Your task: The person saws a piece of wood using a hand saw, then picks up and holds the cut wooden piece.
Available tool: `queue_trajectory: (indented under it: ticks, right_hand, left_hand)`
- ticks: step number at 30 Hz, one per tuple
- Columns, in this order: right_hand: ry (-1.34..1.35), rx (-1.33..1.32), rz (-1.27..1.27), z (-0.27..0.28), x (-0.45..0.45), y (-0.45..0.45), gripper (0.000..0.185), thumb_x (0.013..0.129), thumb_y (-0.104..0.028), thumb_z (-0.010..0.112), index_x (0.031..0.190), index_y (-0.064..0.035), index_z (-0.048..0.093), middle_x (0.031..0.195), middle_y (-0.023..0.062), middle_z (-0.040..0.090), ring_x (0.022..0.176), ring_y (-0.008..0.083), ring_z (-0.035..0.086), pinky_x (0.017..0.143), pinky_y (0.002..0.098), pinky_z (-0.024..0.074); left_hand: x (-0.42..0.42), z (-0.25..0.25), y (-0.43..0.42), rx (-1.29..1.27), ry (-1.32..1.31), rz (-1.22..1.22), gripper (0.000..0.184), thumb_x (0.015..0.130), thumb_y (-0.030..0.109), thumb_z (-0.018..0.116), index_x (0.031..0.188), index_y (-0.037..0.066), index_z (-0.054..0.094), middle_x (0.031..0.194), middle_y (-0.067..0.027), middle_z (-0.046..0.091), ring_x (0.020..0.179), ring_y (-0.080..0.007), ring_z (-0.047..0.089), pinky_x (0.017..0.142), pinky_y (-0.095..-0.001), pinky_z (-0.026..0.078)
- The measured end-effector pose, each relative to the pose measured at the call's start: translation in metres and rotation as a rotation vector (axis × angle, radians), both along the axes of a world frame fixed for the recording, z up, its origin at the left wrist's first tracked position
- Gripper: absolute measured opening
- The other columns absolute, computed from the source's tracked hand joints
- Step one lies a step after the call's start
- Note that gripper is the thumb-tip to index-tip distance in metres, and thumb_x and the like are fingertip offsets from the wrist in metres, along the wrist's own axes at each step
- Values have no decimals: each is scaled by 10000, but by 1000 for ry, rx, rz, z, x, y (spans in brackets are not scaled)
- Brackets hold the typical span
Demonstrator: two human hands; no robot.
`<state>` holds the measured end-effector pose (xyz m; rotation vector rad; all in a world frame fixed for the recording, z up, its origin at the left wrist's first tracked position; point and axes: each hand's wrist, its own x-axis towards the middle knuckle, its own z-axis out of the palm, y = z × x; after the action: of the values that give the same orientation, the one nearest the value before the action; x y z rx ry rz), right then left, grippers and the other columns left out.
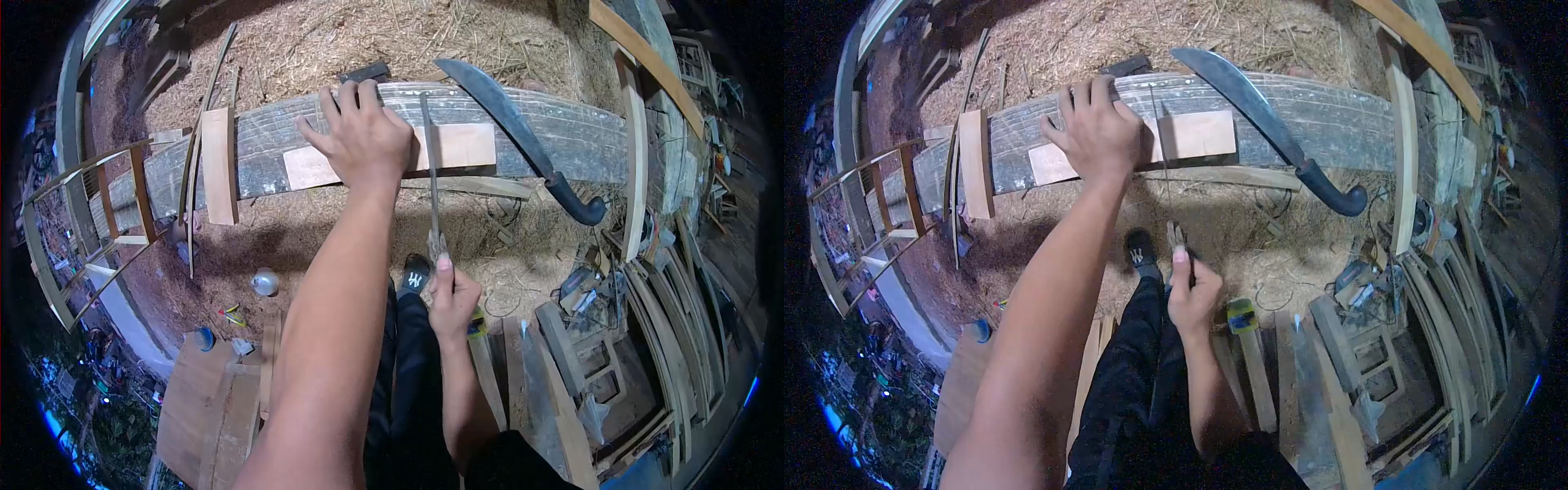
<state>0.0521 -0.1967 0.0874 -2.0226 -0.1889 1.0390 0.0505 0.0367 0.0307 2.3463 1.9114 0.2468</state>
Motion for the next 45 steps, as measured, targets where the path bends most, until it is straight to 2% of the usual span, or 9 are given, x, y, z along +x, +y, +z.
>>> queue_trajectory:
  ticks: [11,14,19,21,23,29,35,41,45]
  right_hand:
    - [-43,47,-11,0,3,6,507,1041,-306,582,665,34,556,534,40,493,531,112,487,514,311,362]
    - [-79,44,55,-3,-7,-47,515,1038,-322,587,669,37,560,541,40,500,536,111,481,519,317,370]
    - [-34,-28,77,3,16,0,517,1034,-329,597,664,31,556,552,42,508,550,105,479,537,315,380]
    - [18,56,39,-6,16,-4,506,1031,-321,602,669,29,561,558,33,515,560,98,481,543,310,380]
    - [51,54,15,0,9,-24,497,1034,-312,600,677,31,562,560,19,510,567,91,482,544,305,380]
    - [52,-6,47,-3,20,6,512,1042,-332,576,662,11,558,560,11,508,567,83,493,534,298,377]
    - [-6,55,49,-8,9,-42,522,1047,-339,563,658,7,536,554,13,492,559,97,474,520,315,362]
    - [44,69,50,-12,19,-3,506,1052,-322,566,670,3,498,582,-29,369,575,68,362,507,315,300]
    - [-1,75,51,11,16,-31,482,1050,-331,570,731,28,601,592,-21,464,591,71,415,526,291,344]
  left_hand:
    - [2,-2,5,2,3,27,329,861,186,550,1162,162,680,1280,-33,625,1345,-274,470,1122,-694,234]
    - [3,-3,2,8,7,22,322,862,195,549,1156,163,677,1263,-45,623,1353,-278,465,1120,-696,232]
    - [3,1,5,4,0,16,355,863,212,559,1197,120,639,1334,-107,578,1367,-289,453,1126,-664,252]
    - [3,0,7,149,-65,-43,370,873,225,562,1213,92,625,1298,-123,571,1304,-288,481,1092,-594,318]
    - [4,8,4,198,-72,-12,244,907,228,555,1067,71,650,1107,-130,626,1106,-295,574,951,-493,432]
    - [1,-5,8,126,-182,-128,294,960,268,573,745,72,617,785,-105,634,791,-293,614,724,-426,471]
    - [4,-4,12,136,-108,-91,272,958,282,577,777,97,662,835,-78,661,812,-280,617,738,-424,463]
    - [2,-3,9,88,-73,-88,280,966,283,558,782,109,678,839,-72,663,831,-276,629,742,-432,454]
    - [5,-2,7,89,-81,-83,287,970,276,554,775,101,671,820,-78,661,831,-279,633,747,-429,459]
